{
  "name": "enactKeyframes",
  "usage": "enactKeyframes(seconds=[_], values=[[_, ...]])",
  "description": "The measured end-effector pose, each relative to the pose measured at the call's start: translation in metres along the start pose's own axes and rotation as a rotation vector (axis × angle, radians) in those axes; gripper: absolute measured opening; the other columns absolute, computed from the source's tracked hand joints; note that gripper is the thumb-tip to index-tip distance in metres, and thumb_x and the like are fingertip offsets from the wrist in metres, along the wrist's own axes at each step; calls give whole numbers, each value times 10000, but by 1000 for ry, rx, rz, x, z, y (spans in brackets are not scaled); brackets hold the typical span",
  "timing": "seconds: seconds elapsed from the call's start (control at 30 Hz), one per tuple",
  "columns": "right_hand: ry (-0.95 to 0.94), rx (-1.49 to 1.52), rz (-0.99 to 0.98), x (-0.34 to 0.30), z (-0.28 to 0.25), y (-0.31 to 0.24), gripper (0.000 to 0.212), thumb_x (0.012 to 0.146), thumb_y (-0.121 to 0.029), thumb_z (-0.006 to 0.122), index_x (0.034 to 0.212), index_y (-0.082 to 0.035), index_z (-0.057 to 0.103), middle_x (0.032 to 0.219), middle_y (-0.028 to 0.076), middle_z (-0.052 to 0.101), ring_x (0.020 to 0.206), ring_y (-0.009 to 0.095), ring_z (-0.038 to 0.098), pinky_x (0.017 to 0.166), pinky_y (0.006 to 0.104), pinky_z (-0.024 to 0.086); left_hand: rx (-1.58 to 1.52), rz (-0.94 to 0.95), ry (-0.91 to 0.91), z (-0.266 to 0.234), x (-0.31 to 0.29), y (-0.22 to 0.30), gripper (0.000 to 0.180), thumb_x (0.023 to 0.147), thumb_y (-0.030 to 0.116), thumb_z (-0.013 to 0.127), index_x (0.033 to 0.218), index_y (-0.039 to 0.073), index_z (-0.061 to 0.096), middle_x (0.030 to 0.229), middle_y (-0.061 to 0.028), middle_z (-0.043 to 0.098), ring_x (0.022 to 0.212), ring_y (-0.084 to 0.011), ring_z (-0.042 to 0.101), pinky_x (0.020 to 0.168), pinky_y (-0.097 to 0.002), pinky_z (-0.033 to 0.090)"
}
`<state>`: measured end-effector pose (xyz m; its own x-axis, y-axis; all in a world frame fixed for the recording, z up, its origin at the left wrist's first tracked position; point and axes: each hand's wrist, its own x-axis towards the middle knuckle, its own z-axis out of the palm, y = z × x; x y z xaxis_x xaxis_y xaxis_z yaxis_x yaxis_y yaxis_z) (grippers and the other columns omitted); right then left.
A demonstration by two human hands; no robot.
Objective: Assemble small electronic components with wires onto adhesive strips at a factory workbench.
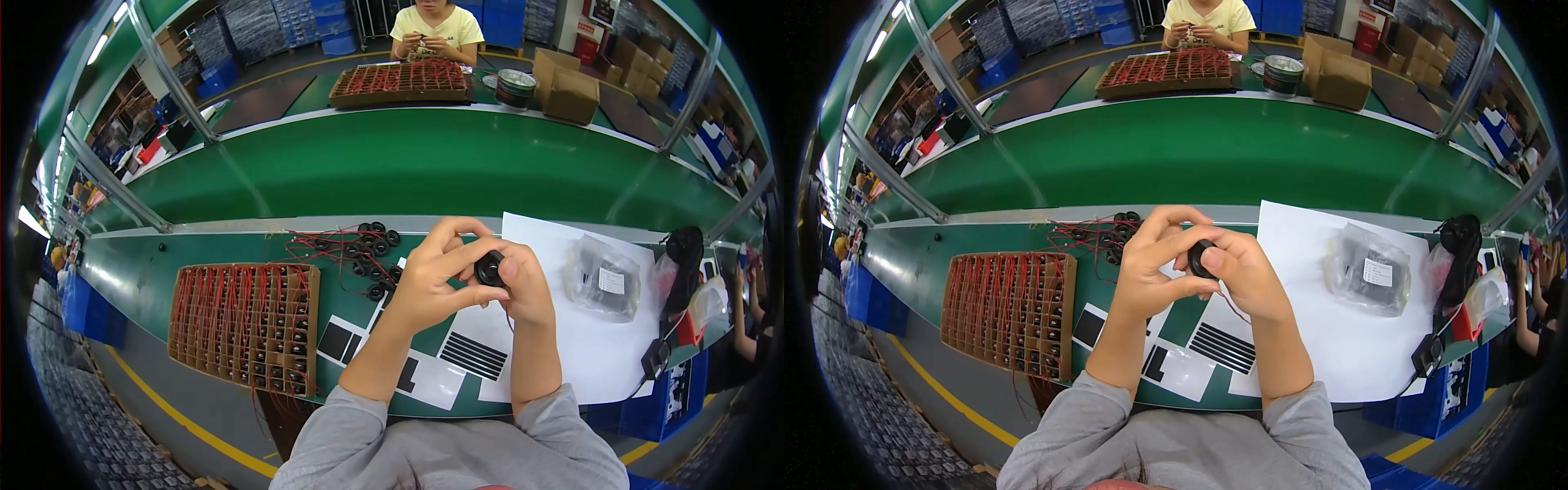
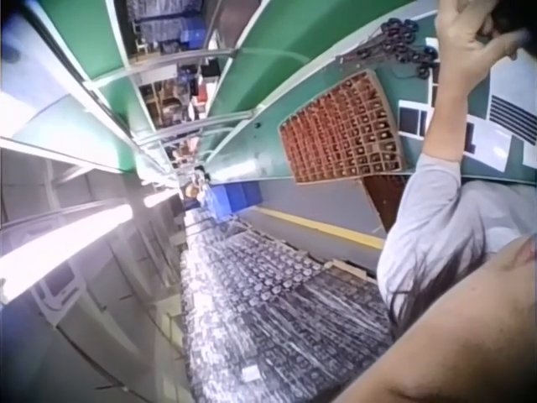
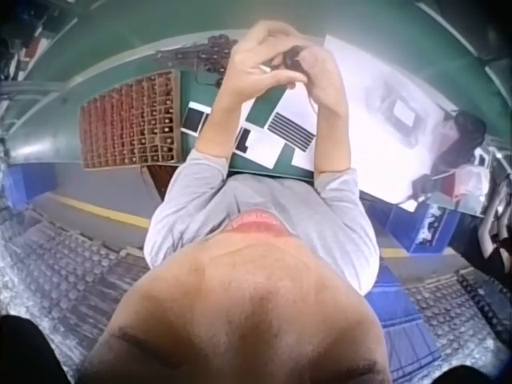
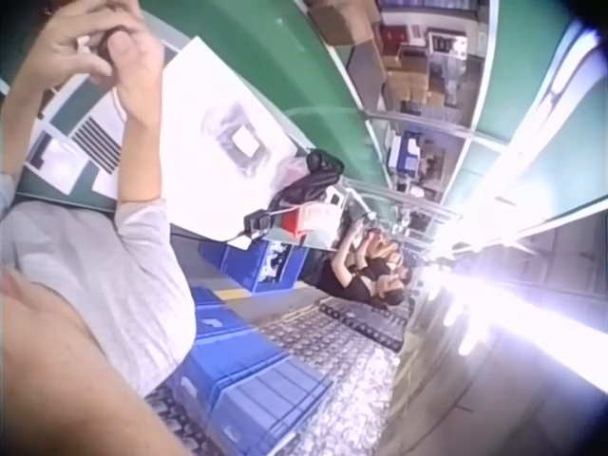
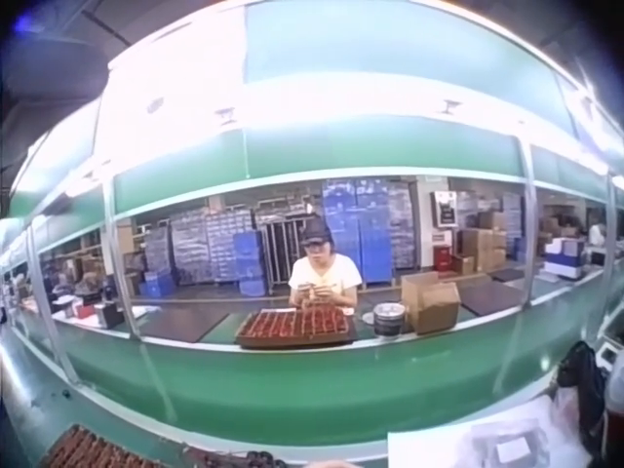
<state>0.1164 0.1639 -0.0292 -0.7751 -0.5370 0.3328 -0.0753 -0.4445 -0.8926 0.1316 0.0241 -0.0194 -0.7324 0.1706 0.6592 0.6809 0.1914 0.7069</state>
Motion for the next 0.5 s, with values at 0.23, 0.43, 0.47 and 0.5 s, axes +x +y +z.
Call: enactKeyframes(seconds=[0.23,0.43,0.47,0.5], values=[[55,-76,-33,0,-4,-2,429,792,-374,566,915,37,547,774,53,554,568,68,482,451,170,374,-40,72,22,2,4,4,466,597,92,729,1031,23,574,1004,-101,502,688,-135,514,575,-234,444],[102,-113,-46,1,-1,-3,409,787,-364,577,909,26,555,738,29,542,556,49,448,442,161,353,-20,69,28,2,1,-2,462,622,92,715,1052,19,564,1009,-106,505,751,-162,525,625,-251,466],[118,-110,-34,1,0,-6,395,793,-353,573,909,25,556,742,29,545,558,49,454,443,162,358,-16,71,13,2,1,-3,458,624,90,714,1051,18,565,999,-104,506,735,-159,523,622,-250,465],[134,-107,-22,1,1,-7,381,798,-342,570,908,23,558,746,29,549,561,49,460,443,163,364,-16,72,14,2,0,-3,458,624,90,714,1051,18,565,999,-104,506,735,-159,523,622,-250,465]])
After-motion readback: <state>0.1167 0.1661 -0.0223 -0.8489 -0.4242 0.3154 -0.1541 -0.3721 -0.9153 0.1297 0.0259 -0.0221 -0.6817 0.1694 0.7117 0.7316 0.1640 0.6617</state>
